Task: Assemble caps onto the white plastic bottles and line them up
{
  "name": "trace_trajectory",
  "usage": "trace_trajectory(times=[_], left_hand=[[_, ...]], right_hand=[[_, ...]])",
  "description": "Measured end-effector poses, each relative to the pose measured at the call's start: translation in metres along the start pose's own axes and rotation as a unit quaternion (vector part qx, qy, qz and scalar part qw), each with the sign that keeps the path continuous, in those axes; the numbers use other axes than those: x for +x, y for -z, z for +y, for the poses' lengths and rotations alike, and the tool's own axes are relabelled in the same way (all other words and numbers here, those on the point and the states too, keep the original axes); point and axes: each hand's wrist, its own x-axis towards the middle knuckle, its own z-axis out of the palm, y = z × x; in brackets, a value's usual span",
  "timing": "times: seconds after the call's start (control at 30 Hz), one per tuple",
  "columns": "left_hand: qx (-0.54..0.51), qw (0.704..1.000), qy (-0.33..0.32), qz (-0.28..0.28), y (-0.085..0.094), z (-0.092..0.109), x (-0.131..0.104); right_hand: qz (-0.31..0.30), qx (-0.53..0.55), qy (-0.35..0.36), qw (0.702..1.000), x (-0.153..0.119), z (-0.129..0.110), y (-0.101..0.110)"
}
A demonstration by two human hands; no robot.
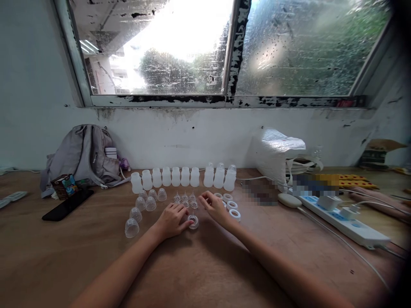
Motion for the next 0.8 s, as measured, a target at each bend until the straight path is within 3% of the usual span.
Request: trace_trajectory(times=[0.1,0.27,0.4,0.5,0.67,0.73,0.8], left_hand=[[-0.019,1.0,-0.011,0.013,-0.001,0.0,-0.001],[-0.044,0.999,-0.007,0.026,-0.005,0.002,0.0],[-0.046,0.999,0.008,0.019,-0.01,0.009,0.002],[-0.054,0.998,0.009,0.021,-0.011,0.013,0.001],[-0.11,0.993,0.031,0.038,-0.01,0.012,-0.002],[-0.171,0.981,0.061,0.062,-0.011,0.011,-0.002],[-0.267,0.95,0.125,0.098,-0.015,0.009,0.001]], right_hand=[[0.015,-0.092,-0.048,0.994,0.034,0.013,0.004],[-0.001,-0.16,-0.068,0.985,0.096,0.031,-0.004],[-0.021,-0.195,-0.079,0.977,0.119,0.034,-0.013],[-0.022,-0.214,-0.067,0.974,0.117,0.027,-0.008],[-0.012,-0.246,-0.039,0.968,0.083,0.002,0.026],[-0.015,-0.232,-0.005,0.973,0.063,-0.008,0.039],[-0.02,-0.185,0.031,0.982,0.041,-0.016,0.046]])
